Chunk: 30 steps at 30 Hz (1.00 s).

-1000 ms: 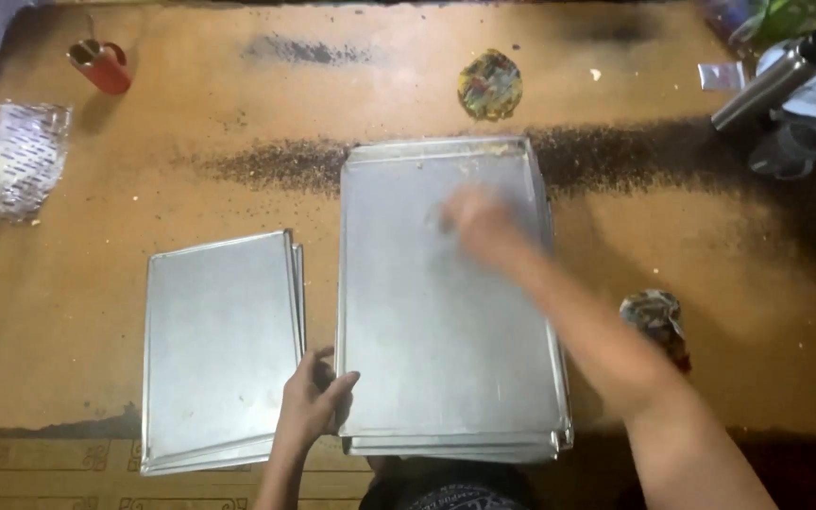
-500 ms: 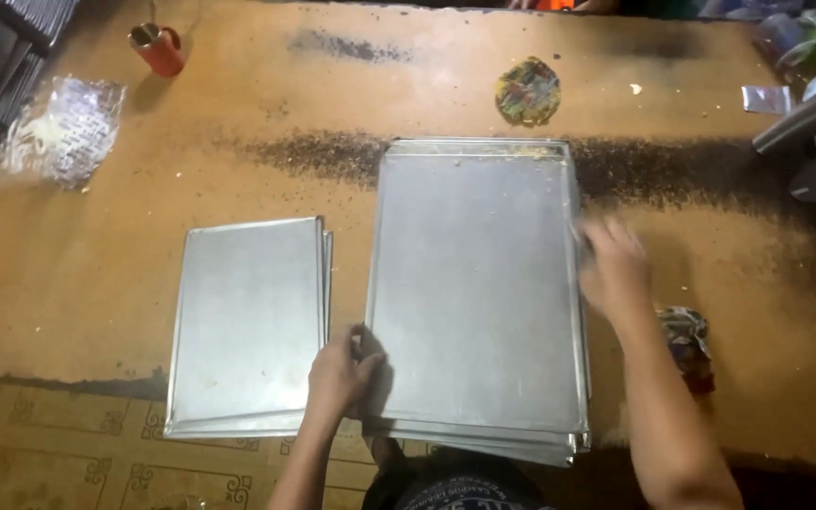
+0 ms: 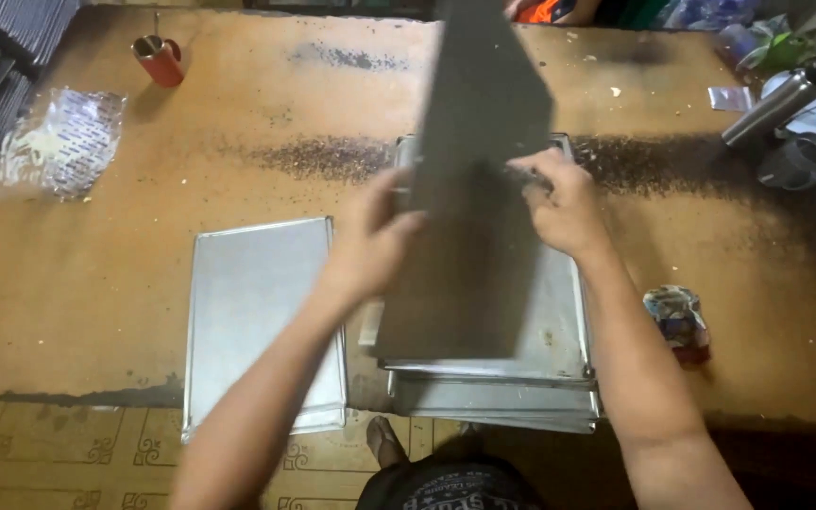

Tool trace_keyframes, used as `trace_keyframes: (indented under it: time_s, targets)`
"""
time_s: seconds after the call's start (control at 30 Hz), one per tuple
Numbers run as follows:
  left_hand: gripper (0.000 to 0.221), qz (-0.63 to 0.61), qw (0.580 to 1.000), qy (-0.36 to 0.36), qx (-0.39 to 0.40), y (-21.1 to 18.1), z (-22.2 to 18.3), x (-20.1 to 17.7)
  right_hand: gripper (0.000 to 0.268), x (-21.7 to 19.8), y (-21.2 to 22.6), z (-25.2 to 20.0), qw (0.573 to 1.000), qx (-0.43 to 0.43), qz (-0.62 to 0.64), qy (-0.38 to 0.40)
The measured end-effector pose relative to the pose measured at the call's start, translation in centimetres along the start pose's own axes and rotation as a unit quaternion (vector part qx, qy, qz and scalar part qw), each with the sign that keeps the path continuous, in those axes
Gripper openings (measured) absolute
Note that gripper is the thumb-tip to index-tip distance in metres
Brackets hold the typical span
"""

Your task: Wiping down metal baking trays with a cloth and stacking them on a table in a bakery.

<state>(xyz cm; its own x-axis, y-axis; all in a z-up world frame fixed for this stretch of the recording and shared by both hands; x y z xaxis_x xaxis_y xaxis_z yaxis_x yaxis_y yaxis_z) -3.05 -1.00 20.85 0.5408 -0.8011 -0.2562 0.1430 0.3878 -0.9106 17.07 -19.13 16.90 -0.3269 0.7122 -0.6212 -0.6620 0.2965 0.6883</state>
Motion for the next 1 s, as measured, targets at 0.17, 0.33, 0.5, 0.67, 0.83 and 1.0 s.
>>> trace_keyframes:
  time_s: [0.17,0.33,0.5,0.67,0.83,1.0]
  targets:
    - [0.056,-0.041,0.969,-0.129,-0.207,2.1,-7.3,-17.0,0.039,0.2,-0.9,-10.7,0.987,0.016,-0.148,0.058]
    - [0.065,-0.095,0.921,-0.163,-0.34,8.9,-14.1,-26.3,0.038,9.0,2.9,-18.3,0.928,-0.104,-0.172,0.314]
    - [0.066,0.015,0.812,-0.169,-0.559,20.1,-21.2,-28.1,0.026,16.5,-4.6,-3.3,0.905,-0.114,-0.351,0.213]
    - [0.074,0.181,0.804,-0.148,-0.546,29.6,-24.3,-26.4,0.041,18.9,-9.5,3.4,0.91,-0.026,-0.366,0.191]
    - [0.077,0.071,0.883,-0.184,-0.426,26.0,-23.0,-16.6,0.022,10.4,5.8,-12.1,0.929,-0.007,-0.212,0.302]
    - [0.057,-0.007,0.904,-0.105,-0.414,20.0,-20.6,-7.8,0.019,3.6,-3.3,-22.5,0.924,0.02,-0.285,0.255]
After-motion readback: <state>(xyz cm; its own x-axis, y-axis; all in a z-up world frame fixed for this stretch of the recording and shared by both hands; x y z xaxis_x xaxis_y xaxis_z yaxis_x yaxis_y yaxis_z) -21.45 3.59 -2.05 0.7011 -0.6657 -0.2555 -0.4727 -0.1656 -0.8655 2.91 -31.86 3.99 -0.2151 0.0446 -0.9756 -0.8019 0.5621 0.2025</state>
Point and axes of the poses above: each hand's wrist, its own z-axis towards the middle knuckle, its own x-axis out of the palm, y = z × x, the point moved 1 cm from there along z, towards the middle knuckle, and after that the axes turned 5 degrees about x, right-handed, at the moved point
